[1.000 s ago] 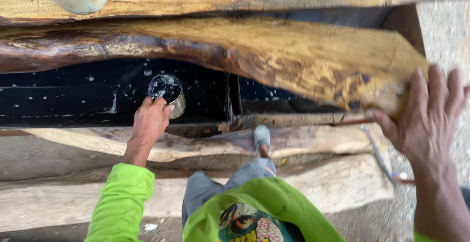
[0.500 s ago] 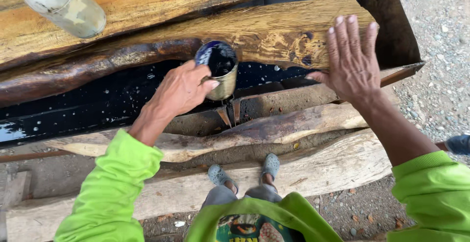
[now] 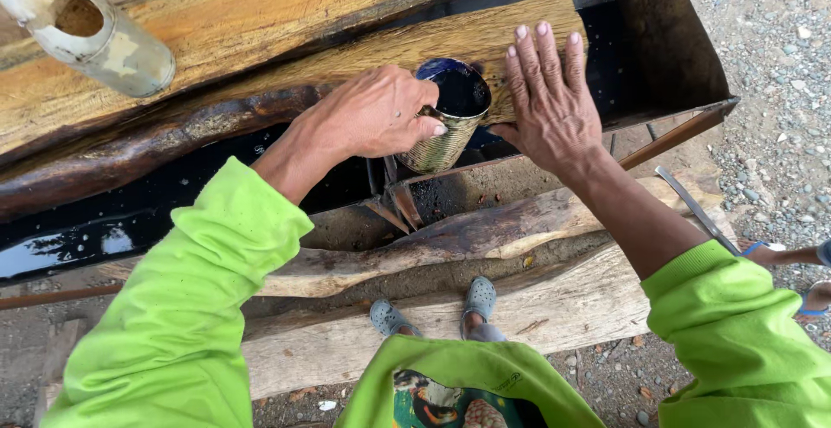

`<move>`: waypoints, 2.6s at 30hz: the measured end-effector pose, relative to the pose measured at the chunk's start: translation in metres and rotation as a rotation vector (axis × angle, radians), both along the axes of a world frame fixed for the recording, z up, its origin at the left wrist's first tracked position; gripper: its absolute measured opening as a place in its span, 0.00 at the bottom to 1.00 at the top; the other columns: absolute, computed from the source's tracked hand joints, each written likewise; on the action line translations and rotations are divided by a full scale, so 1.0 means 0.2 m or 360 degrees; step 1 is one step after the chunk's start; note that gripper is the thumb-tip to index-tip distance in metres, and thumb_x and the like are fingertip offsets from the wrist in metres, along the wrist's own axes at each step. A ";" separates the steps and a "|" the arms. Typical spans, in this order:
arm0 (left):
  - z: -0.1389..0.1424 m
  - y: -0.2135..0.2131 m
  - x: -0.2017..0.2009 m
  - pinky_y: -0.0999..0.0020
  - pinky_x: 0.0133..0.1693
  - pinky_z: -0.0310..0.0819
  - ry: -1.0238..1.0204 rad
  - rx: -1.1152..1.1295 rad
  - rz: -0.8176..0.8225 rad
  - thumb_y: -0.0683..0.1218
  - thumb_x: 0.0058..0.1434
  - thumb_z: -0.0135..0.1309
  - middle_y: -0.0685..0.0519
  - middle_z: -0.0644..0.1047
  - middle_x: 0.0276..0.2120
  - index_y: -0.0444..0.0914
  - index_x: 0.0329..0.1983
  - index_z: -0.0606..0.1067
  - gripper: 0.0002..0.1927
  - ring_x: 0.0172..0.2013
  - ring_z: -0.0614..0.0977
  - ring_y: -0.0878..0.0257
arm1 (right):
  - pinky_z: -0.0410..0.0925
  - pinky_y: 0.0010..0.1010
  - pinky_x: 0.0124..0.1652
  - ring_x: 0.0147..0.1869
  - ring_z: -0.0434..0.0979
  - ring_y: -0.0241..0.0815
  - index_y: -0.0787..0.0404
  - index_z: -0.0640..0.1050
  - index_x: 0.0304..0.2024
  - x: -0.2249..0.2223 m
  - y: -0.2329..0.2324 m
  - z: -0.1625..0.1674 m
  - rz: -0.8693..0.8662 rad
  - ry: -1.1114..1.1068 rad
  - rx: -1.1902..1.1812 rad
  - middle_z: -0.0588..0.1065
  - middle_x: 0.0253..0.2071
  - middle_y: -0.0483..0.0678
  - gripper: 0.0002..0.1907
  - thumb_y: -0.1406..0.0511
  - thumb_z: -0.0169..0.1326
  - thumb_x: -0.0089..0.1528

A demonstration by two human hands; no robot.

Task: The person scoops dark liquid from a long wooden trough using a tin can and pours it into a cut plastic bottle, repeating the transfer along the trough, then lifts and repositions the bottle and a second cut plastic jug.

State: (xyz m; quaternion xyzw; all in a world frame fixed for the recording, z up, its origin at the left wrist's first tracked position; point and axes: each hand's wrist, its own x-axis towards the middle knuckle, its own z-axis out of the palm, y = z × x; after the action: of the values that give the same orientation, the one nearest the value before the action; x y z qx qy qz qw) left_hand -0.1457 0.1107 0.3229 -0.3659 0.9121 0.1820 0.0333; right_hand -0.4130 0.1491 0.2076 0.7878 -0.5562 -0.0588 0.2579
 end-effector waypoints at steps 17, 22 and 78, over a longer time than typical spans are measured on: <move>0.07 -0.06 -0.17 0.46 0.34 0.75 -0.0094 -0.0107 -0.0130 0.57 0.60 0.60 0.39 0.78 0.23 0.33 0.35 0.81 0.21 0.29 0.82 0.42 | 0.27 0.63 0.74 0.85 0.35 0.59 0.68 0.56 0.79 0.03 -0.01 -0.03 -0.0018 -0.0358 -0.0066 0.48 0.81 0.62 0.71 0.28 0.56 0.49; 0.08 -0.07 -0.20 0.47 0.35 0.76 -0.0182 -0.0074 -0.0093 0.57 0.61 0.59 0.37 0.79 0.24 0.33 0.36 0.81 0.21 0.29 0.83 0.42 | 0.31 0.71 0.70 0.82 0.32 0.65 0.69 0.55 0.78 0.03 -0.01 -0.04 -0.0028 -0.0749 0.0012 0.44 0.80 0.64 0.73 0.34 0.66 0.44; -0.07 -0.16 0.19 0.48 0.36 0.73 -0.0330 -0.0070 0.0151 0.57 0.62 0.59 0.39 0.77 0.21 0.34 0.33 0.81 0.20 0.27 0.81 0.44 | 0.46 0.77 0.69 0.83 0.44 0.64 0.36 0.62 0.79 -0.03 -0.01 -0.08 0.0120 -0.0543 0.0000 0.51 0.80 0.60 0.48 0.34 0.54 0.58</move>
State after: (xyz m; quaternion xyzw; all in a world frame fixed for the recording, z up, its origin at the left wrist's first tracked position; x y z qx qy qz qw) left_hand -0.1080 0.0779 0.3085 -0.4263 0.8891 0.1246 0.1108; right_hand -0.4186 0.1468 0.1923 0.8067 -0.5620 0.0854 0.1617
